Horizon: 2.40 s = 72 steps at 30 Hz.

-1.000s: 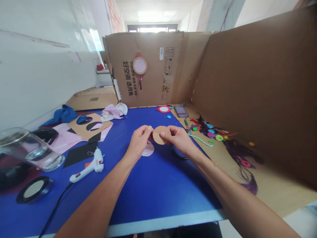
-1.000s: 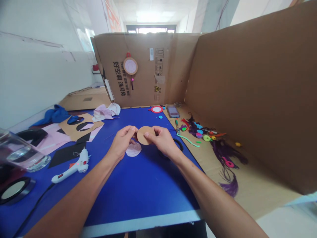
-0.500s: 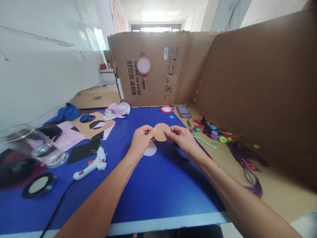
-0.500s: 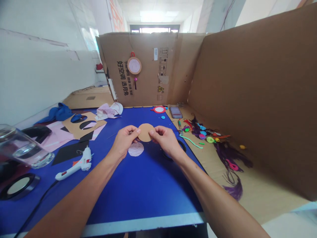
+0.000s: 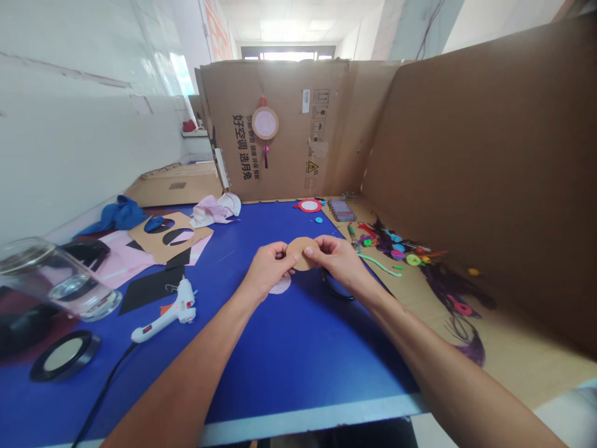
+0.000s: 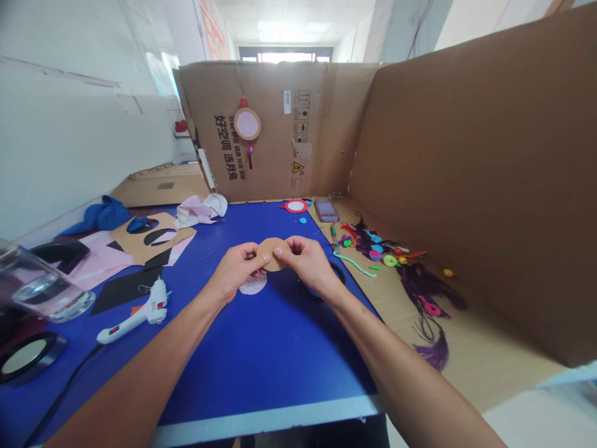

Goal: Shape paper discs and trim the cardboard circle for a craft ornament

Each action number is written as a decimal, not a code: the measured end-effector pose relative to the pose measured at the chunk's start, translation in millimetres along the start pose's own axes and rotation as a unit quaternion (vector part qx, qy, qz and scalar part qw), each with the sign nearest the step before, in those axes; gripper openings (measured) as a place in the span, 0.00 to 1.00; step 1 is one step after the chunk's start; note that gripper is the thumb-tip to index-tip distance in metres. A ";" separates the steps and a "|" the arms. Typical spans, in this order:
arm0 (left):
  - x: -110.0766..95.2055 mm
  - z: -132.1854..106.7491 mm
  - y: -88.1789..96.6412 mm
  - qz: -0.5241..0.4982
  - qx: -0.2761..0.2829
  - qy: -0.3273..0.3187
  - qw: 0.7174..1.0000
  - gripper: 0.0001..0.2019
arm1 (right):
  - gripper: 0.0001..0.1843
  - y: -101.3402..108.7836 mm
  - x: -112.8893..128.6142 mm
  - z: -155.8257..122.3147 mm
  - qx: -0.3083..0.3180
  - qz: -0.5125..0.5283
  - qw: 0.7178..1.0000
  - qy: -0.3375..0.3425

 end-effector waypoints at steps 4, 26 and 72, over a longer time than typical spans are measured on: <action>0.5 0.4 -1.6 0.000 0.011 -0.010 1.000 0.14 | 0.26 -1.5 2.7 -0.9 0.008 -0.001 1.000 -0.001; -2.8 1.9 1.4 0.002 -0.026 -0.032 0.999 0.14 | 0.25 3.2 0.9 -0.2 -0.013 0.063 0.998 -0.027; 3.3 8.2 16.7 -0.074 -0.102 -0.001 0.992 0.14 | 0.23 10.2 2.6 -0.1 -0.051 0.057 0.997 -0.016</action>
Point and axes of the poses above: each hand's wrist, its own z-axis towards the middle knuckle, its own y-axis out of the back of the hand, x = y × z, the point moved 5 cm from there along z, towards the middle knuckle
